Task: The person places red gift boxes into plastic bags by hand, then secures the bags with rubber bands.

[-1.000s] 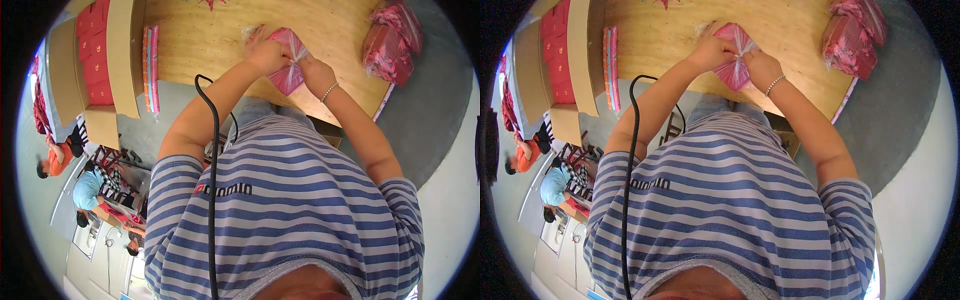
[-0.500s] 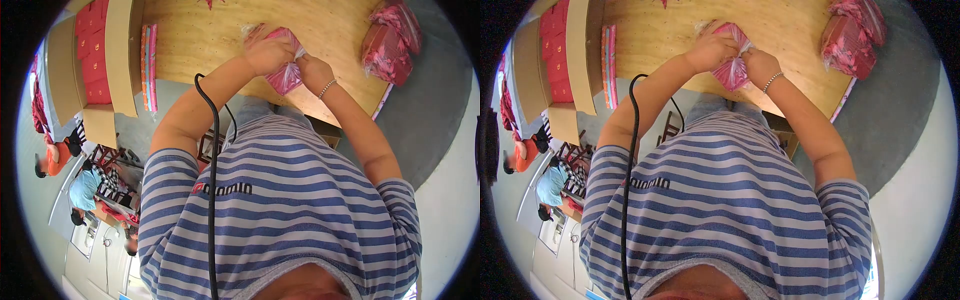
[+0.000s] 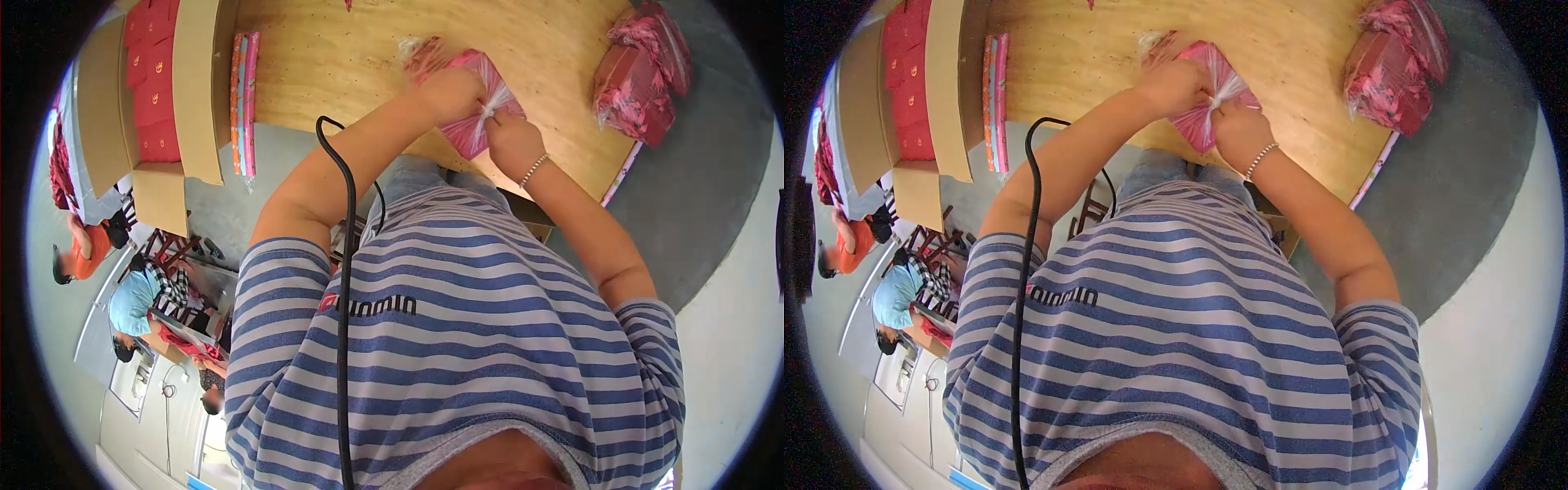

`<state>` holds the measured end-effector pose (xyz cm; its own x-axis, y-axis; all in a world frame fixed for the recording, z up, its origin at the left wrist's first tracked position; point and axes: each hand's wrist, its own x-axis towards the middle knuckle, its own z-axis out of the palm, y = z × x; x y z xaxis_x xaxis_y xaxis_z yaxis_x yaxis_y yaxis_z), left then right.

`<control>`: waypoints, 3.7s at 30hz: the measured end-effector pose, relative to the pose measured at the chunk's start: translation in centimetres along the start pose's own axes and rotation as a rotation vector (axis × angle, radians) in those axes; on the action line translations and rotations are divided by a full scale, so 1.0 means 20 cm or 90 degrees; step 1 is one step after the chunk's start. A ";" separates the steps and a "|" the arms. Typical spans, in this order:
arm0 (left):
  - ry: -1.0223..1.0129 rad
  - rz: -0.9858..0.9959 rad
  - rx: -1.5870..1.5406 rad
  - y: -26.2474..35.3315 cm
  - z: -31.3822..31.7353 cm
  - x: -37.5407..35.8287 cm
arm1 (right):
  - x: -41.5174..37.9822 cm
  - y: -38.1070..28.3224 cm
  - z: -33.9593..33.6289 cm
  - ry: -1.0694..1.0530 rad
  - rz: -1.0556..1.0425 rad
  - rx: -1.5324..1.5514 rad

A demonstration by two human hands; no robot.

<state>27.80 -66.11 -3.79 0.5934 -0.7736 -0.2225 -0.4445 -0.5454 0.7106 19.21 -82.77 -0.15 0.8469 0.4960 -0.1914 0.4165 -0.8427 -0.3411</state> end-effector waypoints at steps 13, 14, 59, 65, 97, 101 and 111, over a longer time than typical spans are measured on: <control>-0.034 -0.172 -0.001 -0.05 -0.03 0.02 | 0.10 0.01 0.18 0.278 0.089 0.321; -0.036 -0.172 -0.003 -0.06 -0.01 0.02 | 0.10 0.02 0.18 0.298 0.088 0.317; -0.012 0.027 -0.035 -0.25 -0.01 0.04 | 0.26 0.04 0.23 0.179 0.269 0.205; -0.016 -0.041 -0.117 -0.20 -0.01 0.04 | 0.27 0.02 0.26 0.197 0.326 0.227; 0.123 -0.005 -0.116 -0.14 0.01 -0.02 | 0.24 0.13 0.23 0.135 0.157 0.151; 0.121 0.003 -0.124 -0.14 0.03 -0.01 | 0.25 0.12 0.27 0.163 0.194 0.128; 0.324 -0.046 -0.048 -0.12 0.18 -0.06 | 0.24 0.12 0.22 0.161 0.293 0.335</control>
<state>25.71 -65.06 -7.72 0.8802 -0.4698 0.0672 -0.3521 -0.5516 0.7562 22.85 -81.57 -5.96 0.9742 0.0001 -0.2258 -0.1587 -0.7112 -0.6849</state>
